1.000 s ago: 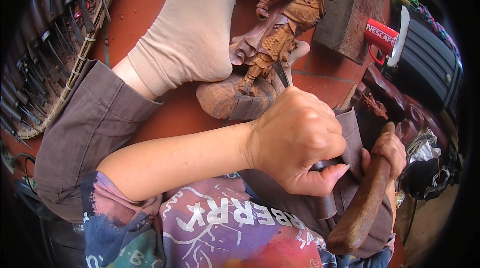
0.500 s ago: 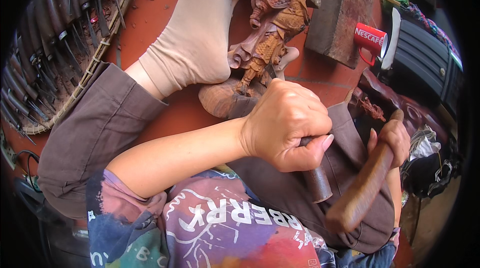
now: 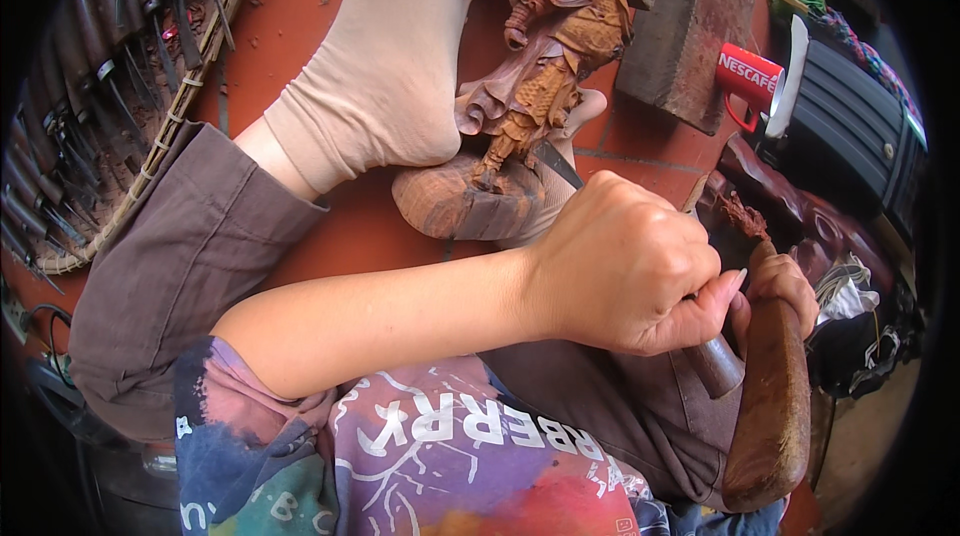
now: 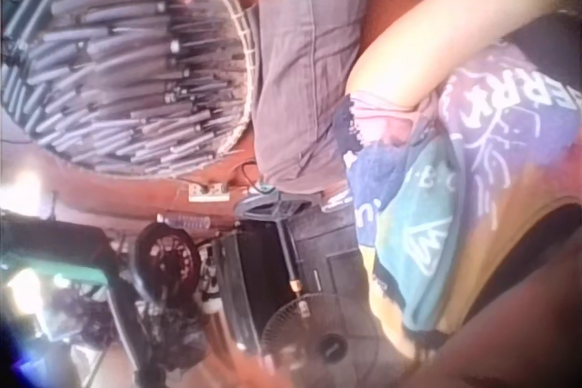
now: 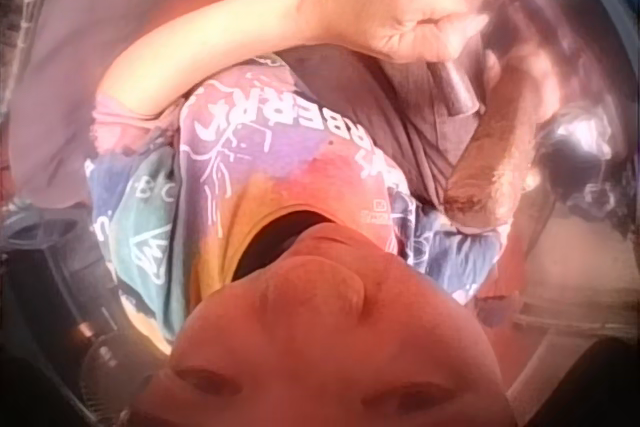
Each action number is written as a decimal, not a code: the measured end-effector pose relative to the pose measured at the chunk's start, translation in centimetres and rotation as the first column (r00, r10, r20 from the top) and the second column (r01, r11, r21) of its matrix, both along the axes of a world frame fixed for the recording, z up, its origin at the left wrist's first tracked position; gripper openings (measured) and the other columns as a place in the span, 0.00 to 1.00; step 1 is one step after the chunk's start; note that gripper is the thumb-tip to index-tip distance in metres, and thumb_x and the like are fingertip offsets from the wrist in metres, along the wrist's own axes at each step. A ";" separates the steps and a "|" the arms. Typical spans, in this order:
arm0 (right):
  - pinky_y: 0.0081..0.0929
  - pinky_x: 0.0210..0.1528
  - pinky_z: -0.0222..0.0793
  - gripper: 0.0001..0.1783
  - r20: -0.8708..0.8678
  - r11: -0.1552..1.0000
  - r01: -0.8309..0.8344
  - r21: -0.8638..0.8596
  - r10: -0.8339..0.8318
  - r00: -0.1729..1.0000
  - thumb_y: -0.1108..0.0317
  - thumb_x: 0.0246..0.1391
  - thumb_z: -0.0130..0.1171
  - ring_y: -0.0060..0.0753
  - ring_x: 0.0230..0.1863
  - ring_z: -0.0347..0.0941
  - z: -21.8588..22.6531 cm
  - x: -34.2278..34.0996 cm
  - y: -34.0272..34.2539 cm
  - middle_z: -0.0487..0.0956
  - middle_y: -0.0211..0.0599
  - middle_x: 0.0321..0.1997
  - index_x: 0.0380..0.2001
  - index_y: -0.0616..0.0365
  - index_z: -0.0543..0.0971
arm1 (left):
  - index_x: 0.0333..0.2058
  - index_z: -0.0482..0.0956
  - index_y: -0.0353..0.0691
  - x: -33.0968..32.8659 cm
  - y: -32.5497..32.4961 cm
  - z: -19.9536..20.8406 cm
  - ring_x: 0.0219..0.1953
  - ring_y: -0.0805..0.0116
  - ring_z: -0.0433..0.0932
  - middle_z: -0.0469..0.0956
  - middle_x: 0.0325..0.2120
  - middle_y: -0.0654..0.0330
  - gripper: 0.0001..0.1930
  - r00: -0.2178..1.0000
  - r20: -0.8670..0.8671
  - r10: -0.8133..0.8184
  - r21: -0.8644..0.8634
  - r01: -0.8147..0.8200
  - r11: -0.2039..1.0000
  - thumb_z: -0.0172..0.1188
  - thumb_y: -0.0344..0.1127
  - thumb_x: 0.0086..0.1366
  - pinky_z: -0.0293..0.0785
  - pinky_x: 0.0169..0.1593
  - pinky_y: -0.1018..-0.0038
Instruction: The person carves a wooden figurine using a chisel and mallet. They hold the wood between their feet and repeatedly strike the chisel to shape the piece, occasionally switching tools from a nearby basket.
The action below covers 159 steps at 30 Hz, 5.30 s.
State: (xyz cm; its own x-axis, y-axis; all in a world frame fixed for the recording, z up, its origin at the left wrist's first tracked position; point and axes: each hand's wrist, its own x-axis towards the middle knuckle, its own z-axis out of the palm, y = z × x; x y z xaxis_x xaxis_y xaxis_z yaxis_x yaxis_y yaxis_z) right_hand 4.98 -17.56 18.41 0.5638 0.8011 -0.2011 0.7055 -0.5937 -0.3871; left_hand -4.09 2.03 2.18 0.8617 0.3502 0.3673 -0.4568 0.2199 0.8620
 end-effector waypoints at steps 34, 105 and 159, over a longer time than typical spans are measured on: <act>0.26 0.32 0.61 0.14 0.155 0.922 0.283 -0.264 -0.249 0.956 0.82 0.44 0.64 0.30 0.24 0.62 1.2 -0.9 -0.4 0.67 0.32 0.22 0.25 0.56 0.68 | 0.12 0.62 0.38 0.7 1.3 -1.2 0.14 0.58 0.66 0.64 0.10 0.56 0.21 0.997 -0.064 -0.033 -0.203 0.020 0.979 0.48 0.33 0.65 0.63 0.25 0.64; 0.38 0.35 0.60 0.13 0.004 0.852 -0.390 -0.350 0.418 0.909 0.75 0.21 0.60 0.45 0.29 0.68 -0.3 -3.1 2.9 0.70 0.39 0.20 0.17 0.56 0.69 | 0.34 0.81 0.36 -22.1 40.2 -8.4 0.24 0.70 0.81 0.82 0.22 0.60 0.15 -0.046 -0.354 0.934 0.849 -0.435 0.300 0.69 0.42 0.57 0.76 0.30 0.72; 0.32 0.21 0.56 0.17 -0.041 0.794 -0.595 -0.121 0.595 0.803 0.66 0.23 0.53 0.33 0.19 0.61 -3.3 -0.3 0.9 0.62 0.33 0.18 0.24 0.62 0.70 | 0.14 0.68 0.46 -1.4 0.8 -4.3 0.15 0.70 0.65 0.62 0.13 0.67 0.13 0.859 0.000 -0.513 0.777 0.323 0.540 0.63 0.41 0.43 0.59 0.16 0.73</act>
